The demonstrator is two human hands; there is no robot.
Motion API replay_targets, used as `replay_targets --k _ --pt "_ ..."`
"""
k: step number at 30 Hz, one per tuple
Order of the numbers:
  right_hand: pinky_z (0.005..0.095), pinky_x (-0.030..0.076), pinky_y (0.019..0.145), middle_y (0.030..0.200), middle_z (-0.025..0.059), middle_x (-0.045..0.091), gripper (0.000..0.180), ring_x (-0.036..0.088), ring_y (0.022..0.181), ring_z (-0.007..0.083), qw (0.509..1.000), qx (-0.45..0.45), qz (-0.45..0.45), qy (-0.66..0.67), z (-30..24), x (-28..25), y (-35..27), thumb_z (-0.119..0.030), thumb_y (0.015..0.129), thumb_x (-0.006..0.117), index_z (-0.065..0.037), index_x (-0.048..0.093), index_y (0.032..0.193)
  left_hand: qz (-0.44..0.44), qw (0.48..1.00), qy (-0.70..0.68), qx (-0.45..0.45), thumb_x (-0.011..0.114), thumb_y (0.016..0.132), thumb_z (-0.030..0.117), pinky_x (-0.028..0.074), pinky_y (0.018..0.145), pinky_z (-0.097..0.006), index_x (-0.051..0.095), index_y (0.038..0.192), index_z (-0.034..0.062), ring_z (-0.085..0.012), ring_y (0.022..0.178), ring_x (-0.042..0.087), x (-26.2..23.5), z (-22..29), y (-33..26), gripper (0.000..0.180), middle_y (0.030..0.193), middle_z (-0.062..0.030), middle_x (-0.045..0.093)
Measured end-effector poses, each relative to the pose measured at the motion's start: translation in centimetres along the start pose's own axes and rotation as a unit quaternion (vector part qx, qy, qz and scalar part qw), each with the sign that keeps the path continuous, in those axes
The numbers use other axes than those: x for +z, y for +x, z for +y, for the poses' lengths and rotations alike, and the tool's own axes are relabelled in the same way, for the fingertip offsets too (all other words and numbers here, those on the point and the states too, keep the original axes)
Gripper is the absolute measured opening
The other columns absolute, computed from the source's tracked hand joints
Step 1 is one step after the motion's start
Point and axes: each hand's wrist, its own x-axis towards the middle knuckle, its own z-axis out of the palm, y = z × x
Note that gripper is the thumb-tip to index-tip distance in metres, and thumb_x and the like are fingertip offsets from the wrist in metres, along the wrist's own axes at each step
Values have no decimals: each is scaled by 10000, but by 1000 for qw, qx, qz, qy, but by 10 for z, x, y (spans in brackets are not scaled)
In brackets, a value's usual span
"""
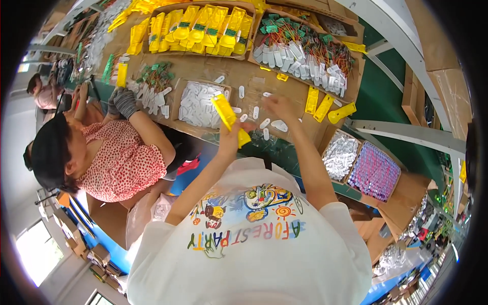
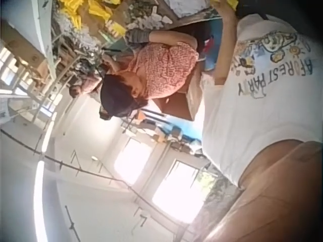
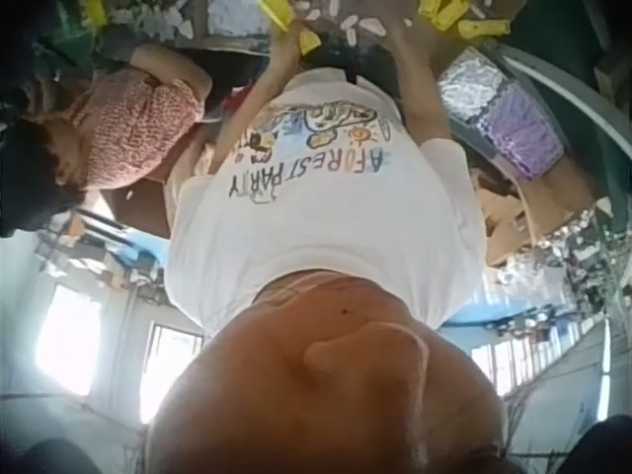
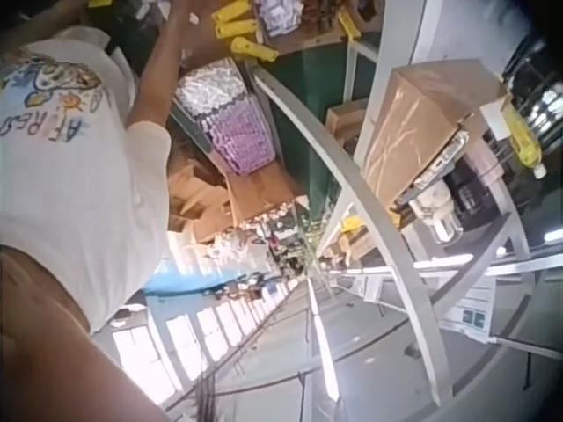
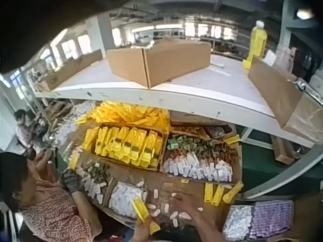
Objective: Assembling internal components into yellow plastic housings at a factory workstation.
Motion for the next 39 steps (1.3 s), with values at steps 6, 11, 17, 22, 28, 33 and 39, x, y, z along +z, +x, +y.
replay_targets --k 6,11,17,22,28,33,39 --pt "366 487 762 940 70 610 162 582 932 244 910 -192 250 -269 49 10 12 -196 802 593 -100 644 923 52 995 -25 -75 502 930 310 459 566 -308 438 1020 90 -174 579 513 -12 36 -14 246 751 -43 485" --pt "391 492 754 949 90 598 119 584 896 273 907 -190 243 -287 55 13 2 -189 815 576 -84 615 857 26 996 48 -76 532 881 227 453 552 -300 444 1047 84 -162 581 515 8 36 1 236 796 -48 501" --pt "447 491 687 787 154 618 186 608 764 354 941 -145 205 -228 44 37 -25 -191 765 644 -56 595 883 -25 996 71 -57 545 829 120 472 560 -299 451 1105 47 -161 587 545 10 24 14 301 782 -47 514" --pt "379 508 648 749 145 636 245 635 706 281 949 -72 79 -297 40 26 -16 -180 742 680 -40 570 910 -48 992 59 -99 549 836 134 482 557 -304 464 1082 58 -162 578 545 12 19 16 272 741 -35 514" --pt "233 482 566 756 102 616 206 596 625 170 946 -191 115 234 -9 13 -65 -30 701 694 -26 590 879 -82 982 -46 -167 550 882 212 476 552 -309 485 1019 80 -159 584 546 24 20 19 200 738 -26 521" --pt "229 483 551 750 47 598 220 597 652 142 886 -379 268 12 -52 0 -100 19 710 664 -33 585 909 -136 978 -76 -139 552 890 187 474 592 -294 501 1085 66 -151 651 555 46 44 4 235 801 -33 548" --pt "201 407 475 747 43 589 78 542 591 96 873 -81 -31 481 -71 -32 -120 -54 804 611 -11 618 869 -162 986 11 -44 565 876 135 469 659 -277 485 1190 44 -147 787 568 43 58 1 336 922 -54 571"
